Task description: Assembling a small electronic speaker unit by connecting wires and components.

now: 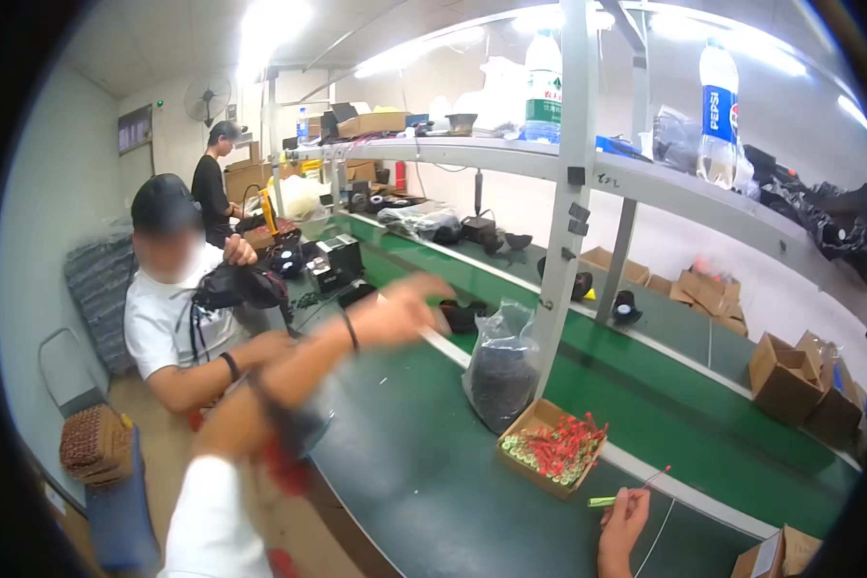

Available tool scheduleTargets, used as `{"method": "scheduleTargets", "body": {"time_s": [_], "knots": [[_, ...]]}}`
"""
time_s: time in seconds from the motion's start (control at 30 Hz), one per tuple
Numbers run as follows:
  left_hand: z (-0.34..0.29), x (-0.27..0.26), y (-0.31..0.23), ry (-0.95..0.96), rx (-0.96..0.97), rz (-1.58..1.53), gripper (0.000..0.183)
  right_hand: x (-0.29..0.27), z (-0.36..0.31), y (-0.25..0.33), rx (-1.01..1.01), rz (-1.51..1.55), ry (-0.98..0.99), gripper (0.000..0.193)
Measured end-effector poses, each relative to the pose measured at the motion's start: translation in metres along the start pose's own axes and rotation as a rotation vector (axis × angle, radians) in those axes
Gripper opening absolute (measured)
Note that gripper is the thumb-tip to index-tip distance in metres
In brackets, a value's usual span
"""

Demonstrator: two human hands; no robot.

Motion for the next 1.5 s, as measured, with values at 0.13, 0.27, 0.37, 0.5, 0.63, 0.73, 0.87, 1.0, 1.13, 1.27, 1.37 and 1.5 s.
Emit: {"method": "scheduleTargets", "body": {"time_s": [0.13,0.27,0.37,0.5,0.63,0.73,0.87,1.0,1.13,1.27,1.37,1.5], "knots": [[0.065,0.080,-0.227,0.535,-0.495,-1.069,0.061,-0.022,-0.013,0.057,-0.273,-0.487,-0.109,0.004],[0.015,0.143,-0.285,0.420,-0.390,-1.262,0.076,0.051,-0.023,0.047,-0.254,-0.148,0.095,0.006],[0.018,0.187,-0.294,0.367,-0.787,-1.495,0.052,0.053,-0.001,0.023,-0.104,0.013,0.173,0.019],[0.039,0.210,-0.326,0.440,-0.585,-1.390,0.051,-0.002,-0.009,0.046,-0.183,-0.174,-0.021,0.032],[0.022,0.220,-0.324,0.463,-0.616,-1.411,0.046,0.008,-0.010,0.052,-0.172,-0.107,0.080,0.030],[0.015,0.223,-0.317,0.456,-0.649,-1.418,0.043,0.017,-0.012,0.045,-0.127,-0.084,0.140,0.028],[0.012,0.225,-0.308,0.445,-0.689,-1.407,0.040,0.022,-0.013,0.039,-0.096,-0.075,0.188,0.025],[0.011,0.222,-0.305,0.384,-0.705,-1.385,0.038,0.023,-0.012,0.049,-0.170,-0.082,0.175,0.021],[0.005,0.227,-0.301,0.394,-0.764,-1.410,0.038,0.023,-0.012,0.048,-0.132,-0.087,0.190,0.017],[0.003,0.229,-0.299,0.384,-0.815,-1.412,0.039,0.020,-0.013,0.054,-0.170,-0.099,0.170,0.020],[0.013,0.218,-0.306,0.347,-0.830,-1.470,0.041,0.030,-0.006,0.037,-0.083,-0.038,0.294,0.019],[0.012,0.219,-0.305,0.354,-0.827,-1.478,0.042,0.021,-0.011,0.050,-0.188,-0.113,0.171,0.022]]}}
Point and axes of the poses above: each hand's wrist, its own z-axis towards the middle knuckle, its own x-axis out of the palm, y = z × x, the point moved 8 cm from there along z, towards the middle knuckle, and after that the axes turned 2 degrees about -x, right-handed, at the moved point
